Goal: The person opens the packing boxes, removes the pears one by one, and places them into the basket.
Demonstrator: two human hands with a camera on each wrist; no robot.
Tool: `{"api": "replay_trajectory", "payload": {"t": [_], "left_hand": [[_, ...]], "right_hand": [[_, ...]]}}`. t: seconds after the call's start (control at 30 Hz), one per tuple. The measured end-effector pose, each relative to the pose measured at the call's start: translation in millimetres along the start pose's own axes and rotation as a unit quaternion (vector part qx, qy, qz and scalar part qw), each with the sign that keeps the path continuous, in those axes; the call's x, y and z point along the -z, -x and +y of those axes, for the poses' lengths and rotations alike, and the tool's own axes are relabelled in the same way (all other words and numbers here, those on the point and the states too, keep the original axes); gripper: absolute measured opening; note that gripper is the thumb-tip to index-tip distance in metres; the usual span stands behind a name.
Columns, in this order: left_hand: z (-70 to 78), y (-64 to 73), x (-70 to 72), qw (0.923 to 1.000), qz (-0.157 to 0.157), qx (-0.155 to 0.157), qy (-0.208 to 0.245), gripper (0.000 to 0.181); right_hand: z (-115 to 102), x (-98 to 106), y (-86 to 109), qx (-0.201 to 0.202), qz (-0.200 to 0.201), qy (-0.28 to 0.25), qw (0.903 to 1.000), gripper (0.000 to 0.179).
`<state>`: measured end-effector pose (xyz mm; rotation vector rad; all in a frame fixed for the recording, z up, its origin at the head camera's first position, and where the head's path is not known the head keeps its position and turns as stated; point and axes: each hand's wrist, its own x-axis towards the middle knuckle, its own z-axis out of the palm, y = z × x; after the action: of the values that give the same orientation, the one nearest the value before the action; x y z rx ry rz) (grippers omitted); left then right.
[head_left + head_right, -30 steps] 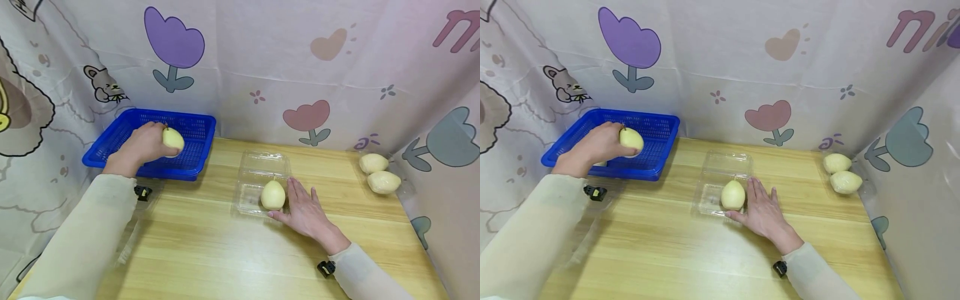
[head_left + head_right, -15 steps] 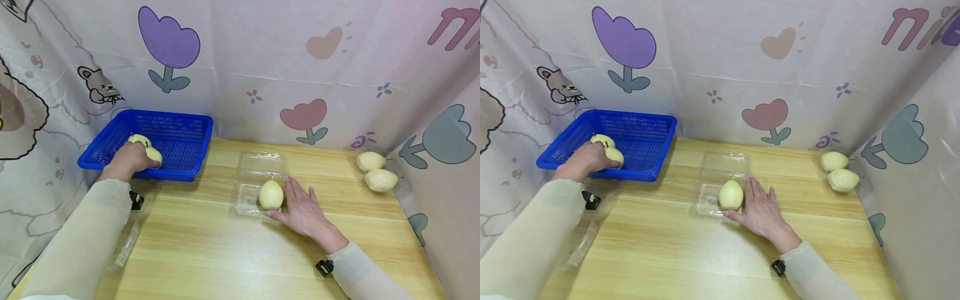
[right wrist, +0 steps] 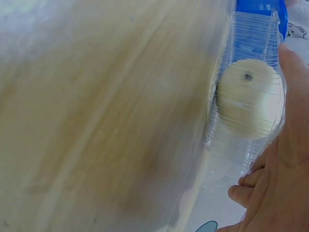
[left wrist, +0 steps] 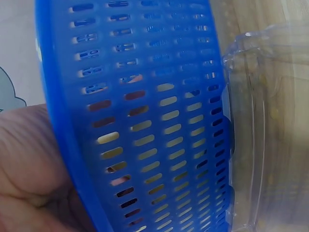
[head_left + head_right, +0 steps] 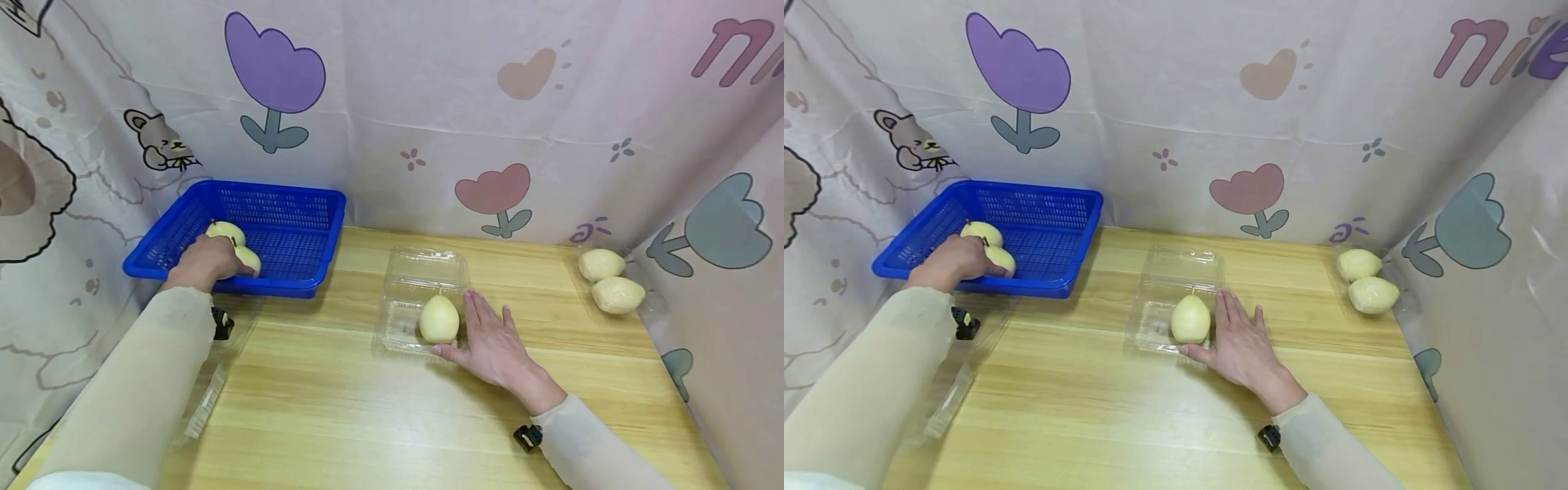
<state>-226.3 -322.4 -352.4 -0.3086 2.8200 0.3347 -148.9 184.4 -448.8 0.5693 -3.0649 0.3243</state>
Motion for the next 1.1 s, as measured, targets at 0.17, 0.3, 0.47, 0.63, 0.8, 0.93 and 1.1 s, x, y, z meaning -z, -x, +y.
{"api": "replay_trajectory", "payload": {"t": [0.17,0.3,0.47,0.63,0.8,0.93,1.1], "left_hand": [[1.5,2.2,0.3,0.9999,-0.006,0.008,-0.01,0.087],[2.8,3.9,1.3,0.9997,-0.005,0.01,-0.023,0.08],[4.8,4.4,1.9,0.9993,-0.013,0.026,-0.022,0.079],[4.5,4.4,2.6,0.9993,-0.019,0.026,-0.016,0.082],[4.3,4.6,3.3,0.9995,-0.018,0.024,-0.003,0.093],[5.9,5.9,3.0,0.999,-0.009,0.037,0.021,0.1],[6.6,8.7,3.4,0.9987,0.034,0.031,0.022,0.098]], "right_hand": [[0.0,-0.5,0.2,0.0,0.003,0.002,1.0,0.131],[-0.1,-0.3,0.7,0.001,0.005,0.001,1.0,0.131],[-0.1,-0.1,0.9,0.003,0.008,0.003,1.0,0.13],[-0.6,0.7,0.6,0.005,0.011,0.004,0.9999,0.13],[-1.2,1.6,0.4,0.003,0.009,0.004,0.9999,0.13],[-1.2,1.6,0.2,0.003,0.006,0.004,1.0,0.131],[-1.0,1.0,0.1,0.003,0.003,0.007,1.0,0.131]]}}
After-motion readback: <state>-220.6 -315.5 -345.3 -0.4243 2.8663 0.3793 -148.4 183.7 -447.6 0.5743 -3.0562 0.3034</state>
